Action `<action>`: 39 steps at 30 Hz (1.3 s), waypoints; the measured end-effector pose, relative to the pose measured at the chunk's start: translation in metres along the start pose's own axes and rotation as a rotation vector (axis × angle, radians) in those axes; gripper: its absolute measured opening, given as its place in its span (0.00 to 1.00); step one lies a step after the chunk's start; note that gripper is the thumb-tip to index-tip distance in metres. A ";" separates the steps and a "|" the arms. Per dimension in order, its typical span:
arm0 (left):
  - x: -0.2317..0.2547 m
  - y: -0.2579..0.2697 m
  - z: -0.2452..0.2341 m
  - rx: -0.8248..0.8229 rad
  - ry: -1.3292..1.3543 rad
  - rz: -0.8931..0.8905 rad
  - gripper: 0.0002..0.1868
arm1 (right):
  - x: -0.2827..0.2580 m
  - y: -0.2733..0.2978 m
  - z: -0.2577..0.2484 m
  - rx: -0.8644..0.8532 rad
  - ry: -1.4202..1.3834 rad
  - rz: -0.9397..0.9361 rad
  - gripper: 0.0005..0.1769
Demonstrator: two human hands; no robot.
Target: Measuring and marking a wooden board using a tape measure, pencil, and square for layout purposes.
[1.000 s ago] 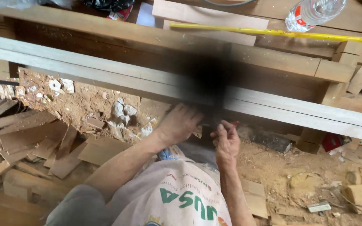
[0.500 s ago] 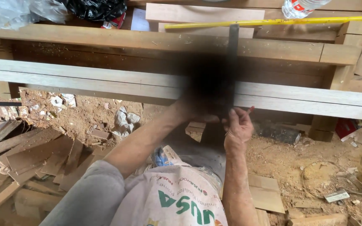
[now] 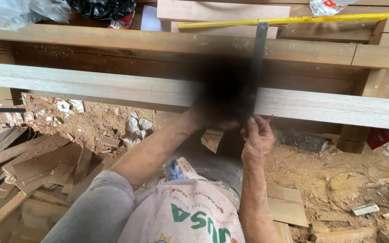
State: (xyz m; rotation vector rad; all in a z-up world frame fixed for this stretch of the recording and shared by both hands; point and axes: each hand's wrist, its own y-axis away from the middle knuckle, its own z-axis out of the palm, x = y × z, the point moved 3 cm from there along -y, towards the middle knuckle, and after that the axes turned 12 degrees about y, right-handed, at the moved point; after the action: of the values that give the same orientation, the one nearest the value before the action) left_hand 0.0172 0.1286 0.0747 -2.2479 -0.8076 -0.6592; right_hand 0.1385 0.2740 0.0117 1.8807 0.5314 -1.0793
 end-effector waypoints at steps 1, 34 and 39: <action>-0.003 -0.005 -0.006 -0.001 0.003 -0.001 0.40 | -0.002 0.000 -0.001 0.002 0.002 0.002 0.07; 0.001 -0.011 0.001 -0.399 0.028 -0.188 0.35 | -0.021 -0.001 -0.007 -0.074 0.087 0.015 0.07; 0.002 -0.007 0.004 -0.258 0.065 -0.268 0.38 | -0.023 0.001 -0.006 -0.062 0.092 0.021 0.07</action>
State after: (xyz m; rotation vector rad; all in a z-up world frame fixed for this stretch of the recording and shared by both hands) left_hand 0.0148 0.1362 0.0757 -2.3517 -1.0530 -1.0073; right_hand 0.1301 0.2803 0.0332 1.8838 0.5901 -0.9561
